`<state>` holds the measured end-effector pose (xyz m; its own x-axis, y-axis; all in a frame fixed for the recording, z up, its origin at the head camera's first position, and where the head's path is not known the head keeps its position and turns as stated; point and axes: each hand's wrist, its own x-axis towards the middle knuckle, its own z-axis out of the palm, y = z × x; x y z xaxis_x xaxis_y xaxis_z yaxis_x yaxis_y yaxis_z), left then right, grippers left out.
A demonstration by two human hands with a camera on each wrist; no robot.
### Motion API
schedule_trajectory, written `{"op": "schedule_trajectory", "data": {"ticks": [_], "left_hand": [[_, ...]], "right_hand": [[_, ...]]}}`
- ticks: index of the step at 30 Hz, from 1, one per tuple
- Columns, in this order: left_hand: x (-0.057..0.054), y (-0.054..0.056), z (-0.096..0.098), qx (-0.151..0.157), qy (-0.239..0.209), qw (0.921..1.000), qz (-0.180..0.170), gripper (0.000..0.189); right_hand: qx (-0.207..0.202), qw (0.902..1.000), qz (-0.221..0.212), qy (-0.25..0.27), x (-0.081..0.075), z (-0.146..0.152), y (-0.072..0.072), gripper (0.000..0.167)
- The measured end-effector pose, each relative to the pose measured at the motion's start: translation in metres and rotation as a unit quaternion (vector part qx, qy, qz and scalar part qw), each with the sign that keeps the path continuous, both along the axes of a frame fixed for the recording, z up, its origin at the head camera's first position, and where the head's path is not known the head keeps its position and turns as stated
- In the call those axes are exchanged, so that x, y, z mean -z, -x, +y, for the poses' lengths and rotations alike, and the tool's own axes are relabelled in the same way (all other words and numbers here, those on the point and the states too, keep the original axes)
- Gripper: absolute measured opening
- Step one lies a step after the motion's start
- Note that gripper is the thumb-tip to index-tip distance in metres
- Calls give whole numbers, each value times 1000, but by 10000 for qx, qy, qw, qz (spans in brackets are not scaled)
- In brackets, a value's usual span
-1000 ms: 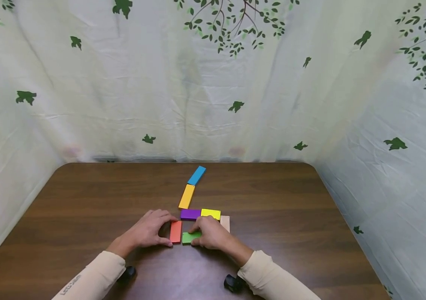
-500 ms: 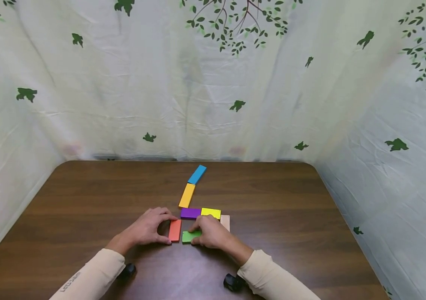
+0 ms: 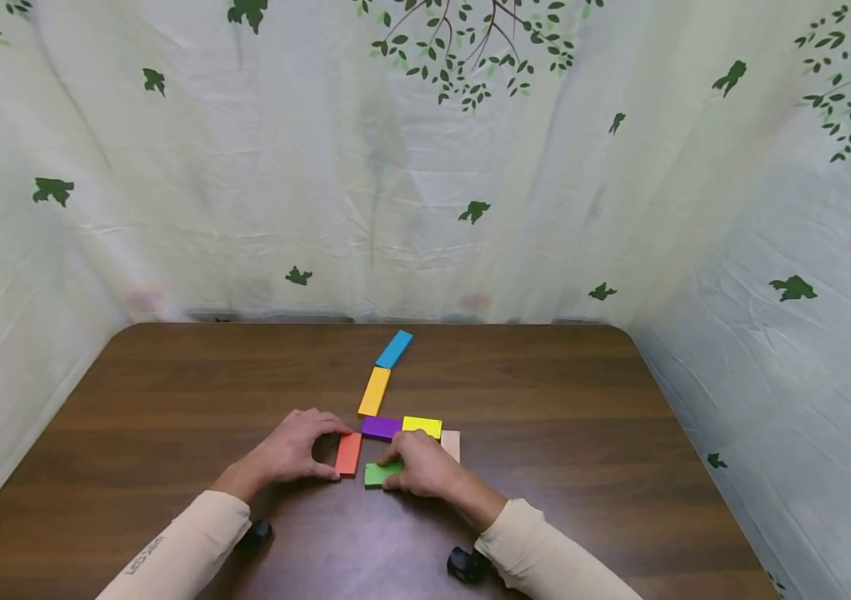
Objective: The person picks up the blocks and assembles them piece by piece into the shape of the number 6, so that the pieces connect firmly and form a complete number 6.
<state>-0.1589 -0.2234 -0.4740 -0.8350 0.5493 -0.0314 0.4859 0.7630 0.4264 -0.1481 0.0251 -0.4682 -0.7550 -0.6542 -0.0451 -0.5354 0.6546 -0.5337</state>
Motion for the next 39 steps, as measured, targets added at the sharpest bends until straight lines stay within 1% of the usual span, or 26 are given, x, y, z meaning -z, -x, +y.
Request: {"op": "schedule_trajectory", "data": {"ticks": [3,8,12,14,19,24,32,33,39], "left_hand": [[-1,2,-2,-22,3,10000,4,62],[-3,3,-6,69,8,10000,52,59],[-4,5,-8,27,43,10000,55,58],[-4,8,-9,33,50,9999,111,58],[-3,13,-10,114,59,9996,260,57],[-3,17,-8,183,46,9995,271,55],[-4,20,-5,121,106,9995,278,56],[-5,21,-4,131,133,9993,314,56],[-6,23,-1,60,280,9992,276,57]], "right_hand": [[-18,10000,21,27,0,-1,0,28],[1,10000,75,18,-1,-1,0,27],[7,9999,110,-4,-1,-1,-1,27],[10,9999,115,-12,-1,-1,-1,27],[56,10000,48,-49,-1,-2,-1,27],[105,9999,-52,-53,0,-2,-1,28],[87,10000,-1,-8,-1,0,0,28],[84,10000,-1,-6,0,0,0,28],[75,10000,15,-2,1,1,1,27]]}}
